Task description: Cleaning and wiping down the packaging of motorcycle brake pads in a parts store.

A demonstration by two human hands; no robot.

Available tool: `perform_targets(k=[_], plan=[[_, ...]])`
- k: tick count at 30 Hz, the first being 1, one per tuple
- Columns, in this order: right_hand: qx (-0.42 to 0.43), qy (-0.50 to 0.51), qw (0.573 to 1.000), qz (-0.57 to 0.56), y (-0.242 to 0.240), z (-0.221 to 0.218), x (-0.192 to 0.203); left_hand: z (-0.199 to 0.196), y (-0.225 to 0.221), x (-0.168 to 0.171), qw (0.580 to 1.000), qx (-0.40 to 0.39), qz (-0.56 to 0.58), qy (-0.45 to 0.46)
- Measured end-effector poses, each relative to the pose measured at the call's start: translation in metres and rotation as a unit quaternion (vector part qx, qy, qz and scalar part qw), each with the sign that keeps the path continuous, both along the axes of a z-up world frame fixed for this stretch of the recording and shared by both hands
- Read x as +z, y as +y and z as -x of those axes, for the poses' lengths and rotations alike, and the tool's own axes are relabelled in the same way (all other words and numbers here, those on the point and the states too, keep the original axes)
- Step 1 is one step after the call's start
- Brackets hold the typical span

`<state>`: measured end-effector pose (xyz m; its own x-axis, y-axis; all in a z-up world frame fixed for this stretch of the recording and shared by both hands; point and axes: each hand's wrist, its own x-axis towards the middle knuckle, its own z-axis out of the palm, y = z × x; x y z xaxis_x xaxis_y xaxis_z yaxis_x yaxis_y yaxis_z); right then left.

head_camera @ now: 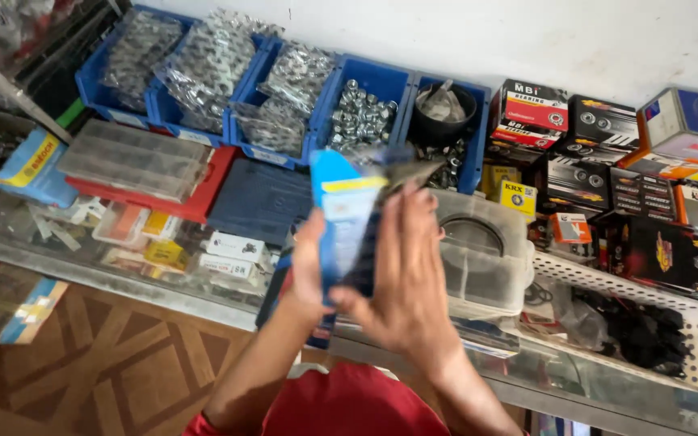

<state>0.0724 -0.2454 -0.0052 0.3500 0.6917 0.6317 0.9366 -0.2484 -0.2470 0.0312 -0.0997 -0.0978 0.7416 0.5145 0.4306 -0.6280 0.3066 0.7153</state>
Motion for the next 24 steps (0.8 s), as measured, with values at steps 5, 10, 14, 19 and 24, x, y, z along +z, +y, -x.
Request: perform_targets(k=[5, 10, 14, 19, 24], plan=[[0.051, 0.026, 0.997, -0.055, 0.041, -0.006, 0.022, 0.005, 0.009, -0.023, 0.962, -0.202, 0.171, 0.067], [0.147, 0.003, 0.986, -0.080, 0.068, 0.034, 0.006, 0.007, 0.027, 0.045, 0.949, -0.245, 0.198, 0.002], [0.139, 0.068, 0.988, -0.002, 0.064, 0.065, -0.006, 0.022, 0.060, 0.075, 0.921, -0.294, 0.252, -0.037], [0.028, 0.069, 0.993, 0.086, 0.063, 0.058, -0.013, 0.030, 0.079, 0.056, 0.911, -0.272, 0.295, -0.096], [-0.014, 0.024, 1.000, -0.007, 0.080, 0.024, -0.004, 0.040, 0.066, 0.031, 0.915, -0.331, 0.231, -0.001]])
